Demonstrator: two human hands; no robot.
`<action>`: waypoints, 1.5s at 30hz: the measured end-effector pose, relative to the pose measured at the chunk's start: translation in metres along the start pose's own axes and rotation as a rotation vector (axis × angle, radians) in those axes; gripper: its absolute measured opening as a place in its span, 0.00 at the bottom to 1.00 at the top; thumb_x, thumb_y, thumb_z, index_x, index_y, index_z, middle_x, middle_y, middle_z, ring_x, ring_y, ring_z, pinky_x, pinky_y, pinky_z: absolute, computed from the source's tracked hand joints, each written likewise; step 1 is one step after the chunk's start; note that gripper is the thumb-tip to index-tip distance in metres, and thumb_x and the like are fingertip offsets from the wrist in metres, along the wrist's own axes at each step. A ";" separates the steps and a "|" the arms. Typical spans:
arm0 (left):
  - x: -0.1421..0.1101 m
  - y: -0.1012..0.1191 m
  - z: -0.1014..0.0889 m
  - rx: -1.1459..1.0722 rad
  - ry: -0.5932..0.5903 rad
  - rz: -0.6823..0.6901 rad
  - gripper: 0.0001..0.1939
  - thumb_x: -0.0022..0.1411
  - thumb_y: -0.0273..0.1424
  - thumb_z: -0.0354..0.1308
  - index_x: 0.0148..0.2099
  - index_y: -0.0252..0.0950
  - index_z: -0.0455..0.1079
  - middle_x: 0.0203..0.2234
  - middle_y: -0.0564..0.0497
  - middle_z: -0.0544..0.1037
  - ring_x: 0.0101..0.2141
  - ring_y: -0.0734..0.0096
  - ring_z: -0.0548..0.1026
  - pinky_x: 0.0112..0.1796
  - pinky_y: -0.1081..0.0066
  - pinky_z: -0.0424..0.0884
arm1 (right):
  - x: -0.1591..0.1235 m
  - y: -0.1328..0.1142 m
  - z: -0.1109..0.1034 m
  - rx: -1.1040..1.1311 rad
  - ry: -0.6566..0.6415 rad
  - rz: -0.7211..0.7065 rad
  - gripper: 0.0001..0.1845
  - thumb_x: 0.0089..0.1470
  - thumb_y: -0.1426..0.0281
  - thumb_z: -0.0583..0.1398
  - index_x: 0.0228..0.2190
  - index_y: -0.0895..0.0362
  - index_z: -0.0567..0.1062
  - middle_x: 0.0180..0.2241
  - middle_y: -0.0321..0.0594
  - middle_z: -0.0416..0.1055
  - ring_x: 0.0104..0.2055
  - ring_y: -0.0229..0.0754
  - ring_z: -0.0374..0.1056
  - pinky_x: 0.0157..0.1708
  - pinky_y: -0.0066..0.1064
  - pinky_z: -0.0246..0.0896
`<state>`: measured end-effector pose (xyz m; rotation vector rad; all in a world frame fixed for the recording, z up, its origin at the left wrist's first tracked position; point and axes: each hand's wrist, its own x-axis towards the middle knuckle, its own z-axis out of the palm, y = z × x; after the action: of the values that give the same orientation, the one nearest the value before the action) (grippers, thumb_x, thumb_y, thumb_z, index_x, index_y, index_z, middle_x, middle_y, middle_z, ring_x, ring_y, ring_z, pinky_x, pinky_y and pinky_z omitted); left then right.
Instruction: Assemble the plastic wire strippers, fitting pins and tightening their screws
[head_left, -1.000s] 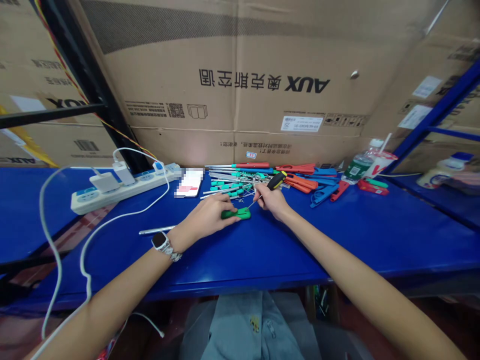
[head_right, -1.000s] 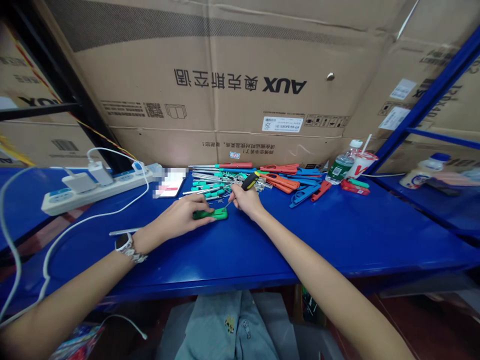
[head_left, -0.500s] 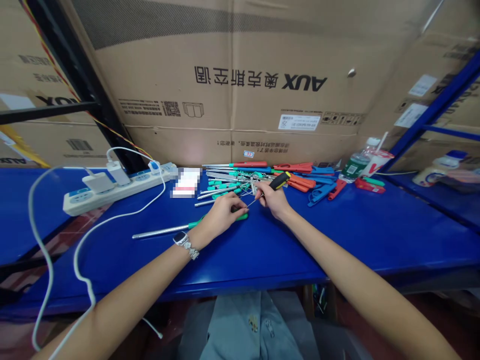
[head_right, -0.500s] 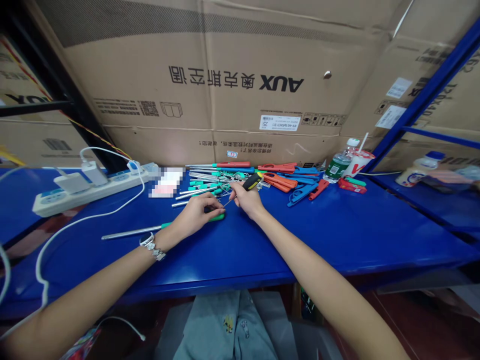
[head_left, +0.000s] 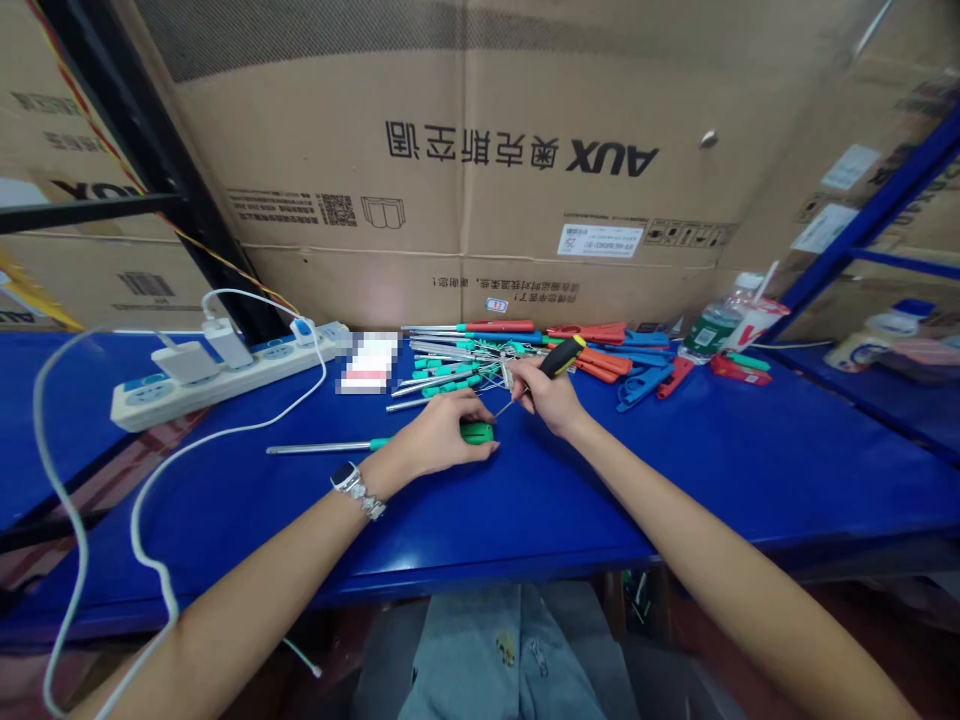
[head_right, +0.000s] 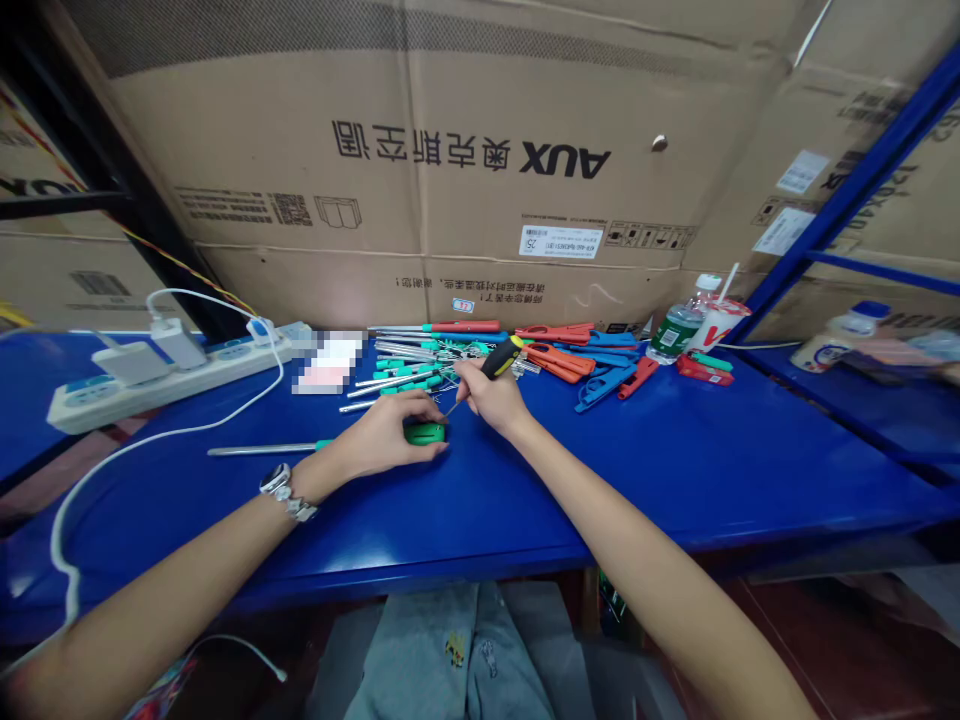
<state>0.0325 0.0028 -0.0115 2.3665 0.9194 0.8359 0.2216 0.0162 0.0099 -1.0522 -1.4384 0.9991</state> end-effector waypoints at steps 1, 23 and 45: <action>0.000 0.000 -0.001 0.000 -0.014 -0.005 0.10 0.54 0.31 0.69 0.40 0.35 0.79 0.37 0.47 0.79 0.37 0.62 0.78 0.43 0.60 0.75 | -0.001 0.000 0.000 0.011 -0.016 -0.013 0.24 0.50 0.56 0.60 0.10 0.54 0.69 0.09 0.33 0.58 0.12 0.32 0.51 0.14 0.27 0.45; 0.000 -0.004 0.001 -0.021 -0.025 -0.024 0.10 0.56 0.33 0.67 0.40 0.36 0.78 0.37 0.47 0.79 0.36 0.63 0.77 0.41 0.61 0.75 | 0.002 0.000 0.002 -0.038 -0.048 -0.034 0.26 0.54 0.57 0.61 0.10 0.55 0.68 0.08 0.32 0.56 0.11 0.31 0.51 0.15 0.26 0.47; 0.001 -0.010 0.002 -0.248 -0.006 -0.090 0.10 0.62 0.37 0.63 0.37 0.35 0.79 0.36 0.46 0.84 0.38 0.62 0.81 0.43 0.61 0.76 | -0.002 0.000 0.002 0.093 0.035 -0.036 0.22 0.45 0.56 0.61 0.09 0.54 0.69 0.09 0.33 0.58 0.11 0.32 0.50 0.14 0.28 0.45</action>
<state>0.0302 0.0099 -0.0192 2.0988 0.8596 0.8545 0.2201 0.0146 0.0090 -0.9690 -1.3649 1.0071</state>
